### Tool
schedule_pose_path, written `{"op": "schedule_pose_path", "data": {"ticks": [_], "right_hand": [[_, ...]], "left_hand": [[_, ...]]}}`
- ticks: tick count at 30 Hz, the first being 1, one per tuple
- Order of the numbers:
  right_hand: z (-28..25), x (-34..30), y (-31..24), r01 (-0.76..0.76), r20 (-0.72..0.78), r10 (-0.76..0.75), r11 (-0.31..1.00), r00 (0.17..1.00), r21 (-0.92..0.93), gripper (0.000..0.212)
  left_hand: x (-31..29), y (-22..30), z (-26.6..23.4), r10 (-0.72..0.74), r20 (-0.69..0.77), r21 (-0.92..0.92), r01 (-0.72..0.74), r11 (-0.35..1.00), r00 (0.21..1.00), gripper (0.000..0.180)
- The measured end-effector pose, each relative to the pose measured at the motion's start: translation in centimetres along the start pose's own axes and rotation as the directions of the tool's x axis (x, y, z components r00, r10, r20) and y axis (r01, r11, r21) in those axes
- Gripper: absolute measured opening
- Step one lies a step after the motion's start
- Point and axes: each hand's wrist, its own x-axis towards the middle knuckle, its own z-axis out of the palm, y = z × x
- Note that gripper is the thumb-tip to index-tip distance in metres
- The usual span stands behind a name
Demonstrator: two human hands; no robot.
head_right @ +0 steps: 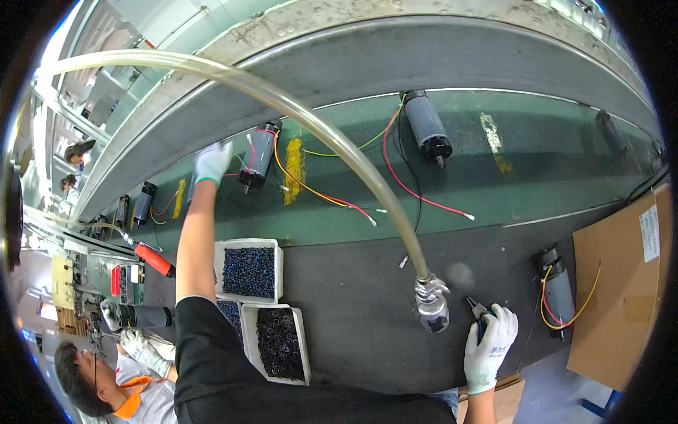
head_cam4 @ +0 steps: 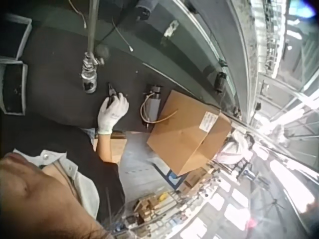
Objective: Assembling a motor component using an air screwdriver and pliers on an assembly line.
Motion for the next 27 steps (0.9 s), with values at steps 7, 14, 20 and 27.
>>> {"op": "schedule_pose_path", "data": {"ticks": [7, 14, 20, 27], "right_hand": [[0.4, 0.5, -0.3, 0.011, -0.037, -0.009, 0.999, 0.999, 0.042, 0.032], [0.2, 0.4, 0.0, 0.046, -0.105, -0.04, 0.997, 0.994, 0.058, 0.032], [-0.9, -0.8, 1.3, 0.062, -0.119, -0.053, 0.995, 0.992, 0.079, 0.029], [-1.0, -1.3, 2.1, 0.091, -0.164, -0.081, 0.994, 0.983, 0.058, 0.027]], "left_hand": [[1.9, 10.6, -2.5, -0.077, 0.336, 0.009, 0.079, 0.997, 0.939, 0.094], [-3.2, 16.6, -5.0, -0.022, 0.148, 0.078, 0.01, 0.997, 0.989, 0.099], [-10.4, 21.2, -12.8, 0.036, -0.049, -0.35, -0.051, 0.935, 0.998, 0.094], [-22.2, 25.5, -15.8, 0.16, 0.142, -0.789, 0.015, 0.614, 0.977, 0.095]]}}
